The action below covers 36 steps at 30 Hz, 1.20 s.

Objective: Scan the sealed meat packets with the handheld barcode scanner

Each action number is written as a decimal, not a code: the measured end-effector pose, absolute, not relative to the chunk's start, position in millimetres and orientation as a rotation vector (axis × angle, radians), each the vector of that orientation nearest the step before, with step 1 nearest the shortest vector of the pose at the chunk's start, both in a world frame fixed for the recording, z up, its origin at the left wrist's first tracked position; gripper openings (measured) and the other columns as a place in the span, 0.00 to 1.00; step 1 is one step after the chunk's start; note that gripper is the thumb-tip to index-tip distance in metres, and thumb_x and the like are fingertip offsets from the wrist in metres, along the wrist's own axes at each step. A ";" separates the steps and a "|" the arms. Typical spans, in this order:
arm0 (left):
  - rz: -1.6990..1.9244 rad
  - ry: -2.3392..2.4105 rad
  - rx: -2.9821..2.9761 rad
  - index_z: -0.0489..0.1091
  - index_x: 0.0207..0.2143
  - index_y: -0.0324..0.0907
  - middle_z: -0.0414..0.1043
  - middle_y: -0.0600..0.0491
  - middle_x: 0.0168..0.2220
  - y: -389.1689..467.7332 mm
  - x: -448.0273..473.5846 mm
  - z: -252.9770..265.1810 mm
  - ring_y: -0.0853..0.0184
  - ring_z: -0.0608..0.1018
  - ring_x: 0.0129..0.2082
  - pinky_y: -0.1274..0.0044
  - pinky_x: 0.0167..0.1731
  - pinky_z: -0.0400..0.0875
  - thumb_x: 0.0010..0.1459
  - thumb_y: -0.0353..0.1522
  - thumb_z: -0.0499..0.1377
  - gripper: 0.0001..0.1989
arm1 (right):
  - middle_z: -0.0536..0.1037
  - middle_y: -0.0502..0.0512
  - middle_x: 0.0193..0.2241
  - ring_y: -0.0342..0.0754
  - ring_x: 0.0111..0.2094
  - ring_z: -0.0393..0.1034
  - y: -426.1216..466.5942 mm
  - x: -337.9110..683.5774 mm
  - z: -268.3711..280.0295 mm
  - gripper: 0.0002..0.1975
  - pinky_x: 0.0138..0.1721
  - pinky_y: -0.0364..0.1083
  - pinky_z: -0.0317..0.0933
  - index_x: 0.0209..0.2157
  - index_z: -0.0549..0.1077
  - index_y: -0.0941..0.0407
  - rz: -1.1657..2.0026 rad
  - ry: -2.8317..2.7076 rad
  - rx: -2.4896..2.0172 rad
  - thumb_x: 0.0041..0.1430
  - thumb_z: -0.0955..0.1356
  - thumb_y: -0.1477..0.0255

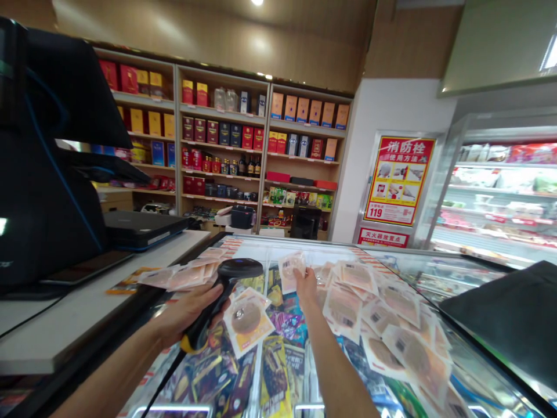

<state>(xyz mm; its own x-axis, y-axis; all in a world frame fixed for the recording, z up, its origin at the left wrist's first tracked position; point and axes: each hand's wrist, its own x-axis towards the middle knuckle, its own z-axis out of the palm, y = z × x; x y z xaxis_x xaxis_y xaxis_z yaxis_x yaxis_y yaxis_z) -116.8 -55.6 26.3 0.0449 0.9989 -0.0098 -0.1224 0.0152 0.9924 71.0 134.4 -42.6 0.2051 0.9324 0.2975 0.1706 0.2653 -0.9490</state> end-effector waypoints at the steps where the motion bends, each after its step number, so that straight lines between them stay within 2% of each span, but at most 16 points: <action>1: 1.236 1.104 1.129 0.60 0.25 0.39 0.63 0.58 0.20 -55.5 -115.7 26.1 0.78 0.64 0.15 0.83 0.15 0.56 0.45 0.42 0.53 0.15 | 0.72 0.56 0.24 0.46 0.25 0.65 134.8 72.2 -41.5 0.15 0.24 0.42 0.57 0.29 0.64 0.60 0.729 -1.275 -1.219 0.39 0.62 0.64; 7: 1.243 1.169 1.145 0.60 0.26 0.39 0.63 0.58 0.19 -45.7 -116.8 22.4 0.78 0.64 0.14 0.83 0.15 0.57 0.44 0.43 0.53 0.16 | 0.71 0.59 0.29 0.48 0.29 0.65 145.6 85.5 -40.0 0.18 0.28 0.42 0.55 0.34 0.64 0.60 0.353 -1.413 -1.459 0.43 0.60 0.63; 12: 1.257 1.206 1.117 0.60 0.28 0.39 0.63 0.58 0.19 -35.0 -121.6 17.0 0.77 0.65 0.15 0.84 0.15 0.57 0.44 0.43 0.53 0.16 | 0.71 0.57 0.29 0.48 0.30 0.65 151.4 101.8 -31.4 0.17 0.25 0.42 0.52 0.38 0.61 0.58 0.047 -1.540 -1.689 0.47 0.58 0.63; 17: 1.258 1.206 1.124 0.59 0.26 0.38 0.63 0.57 0.19 -31.4 -123.6 13.0 0.77 0.64 0.15 0.84 0.14 0.57 0.44 0.44 0.53 0.16 | 0.71 0.55 0.25 0.47 0.29 0.66 153.4 109.6 -25.4 0.14 0.25 0.42 0.51 0.37 0.60 0.57 -0.165 -1.726 -1.840 0.50 0.58 0.65; 22: 1.251 1.226 1.162 0.60 0.23 0.38 0.61 0.59 0.17 -34.9 -130.7 14.1 0.78 0.63 0.14 0.84 0.14 0.56 0.45 0.44 0.52 0.16 | 0.68 0.58 0.30 0.49 0.35 0.63 159.4 111.3 -27.4 0.12 0.27 0.43 0.53 0.35 0.61 0.59 -0.393 -1.834 -1.875 0.48 0.60 0.69; 25: 1.248 1.269 1.160 0.59 0.22 0.38 0.61 0.59 0.16 -42.4 -135.4 15.8 0.78 0.62 0.13 0.84 0.14 0.55 0.46 0.43 0.51 0.16 | 0.67 0.59 0.33 0.49 0.38 0.61 162.3 113.1 -30.9 0.10 0.29 0.44 0.54 0.36 0.61 0.59 -0.490 -1.858 -1.880 0.50 0.58 0.73; 28: 1.263 1.309 1.129 0.59 0.22 0.38 0.61 0.59 0.16 -50.8 -141.3 15.5 0.78 0.62 0.13 0.84 0.14 0.54 0.46 0.43 0.51 0.15 | 0.67 0.60 0.35 0.50 0.40 0.58 160.9 113.3 -33.0 0.12 0.32 0.45 0.53 0.36 0.63 0.58 -0.528 -1.895 -1.892 0.52 0.54 0.79; 31: 1.276 1.309 1.124 0.60 0.23 0.39 0.62 0.59 0.17 -56.1 -149.9 12.7 0.78 0.63 0.14 0.84 0.14 0.55 0.45 0.43 0.52 0.15 | 0.67 0.61 0.37 0.50 0.41 0.57 151.3 104.1 -31.5 0.13 0.35 0.47 0.51 0.33 0.66 0.57 -0.495 -1.912 -1.885 0.51 0.54 0.78; 34: 1.279 1.323 1.126 0.61 0.23 0.38 0.63 0.58 0.18 -58.6 -159.0 9.4 0.77 0.64 0.14 0.83 0.15 0.57 0.45 0.44 0.51 0.16 | 0.69 0.57 0.37 0.50 0.41 0.59 130.5 82.0 -30.2 0.12 0.38 0.47 0.50 0.36 0.66 0.55 -0.357 -1.998 -1.731 0.51 0.56 0.72; 36: 1.276 1.343 1.123 0.62 0.23 0.38 0.63 0.57 0.18 -60.0 -163.5 7.9 0.77 0.64 0.15 0.83 0.15 0.57 0.45 0.44 0.51 0.17 | 0.71 0.55 0.33 0.48 0.37 0.63 111.4 63.8 -32.3 0.15 0.36 0.45 0.52 0.35 0.68 0.54 -0.109 -2.176 -1.633 0.50 0.57 0.64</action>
<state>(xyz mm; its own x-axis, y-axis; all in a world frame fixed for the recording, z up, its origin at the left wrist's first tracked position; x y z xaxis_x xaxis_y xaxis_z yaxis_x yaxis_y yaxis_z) -163.5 -60.0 7.9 -0.1414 0.9893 -0.0362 0.0140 0.0385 0.9992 63.8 111.4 -32.3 -0.2250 0.9010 0.3710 0.9336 0.3083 -0.1826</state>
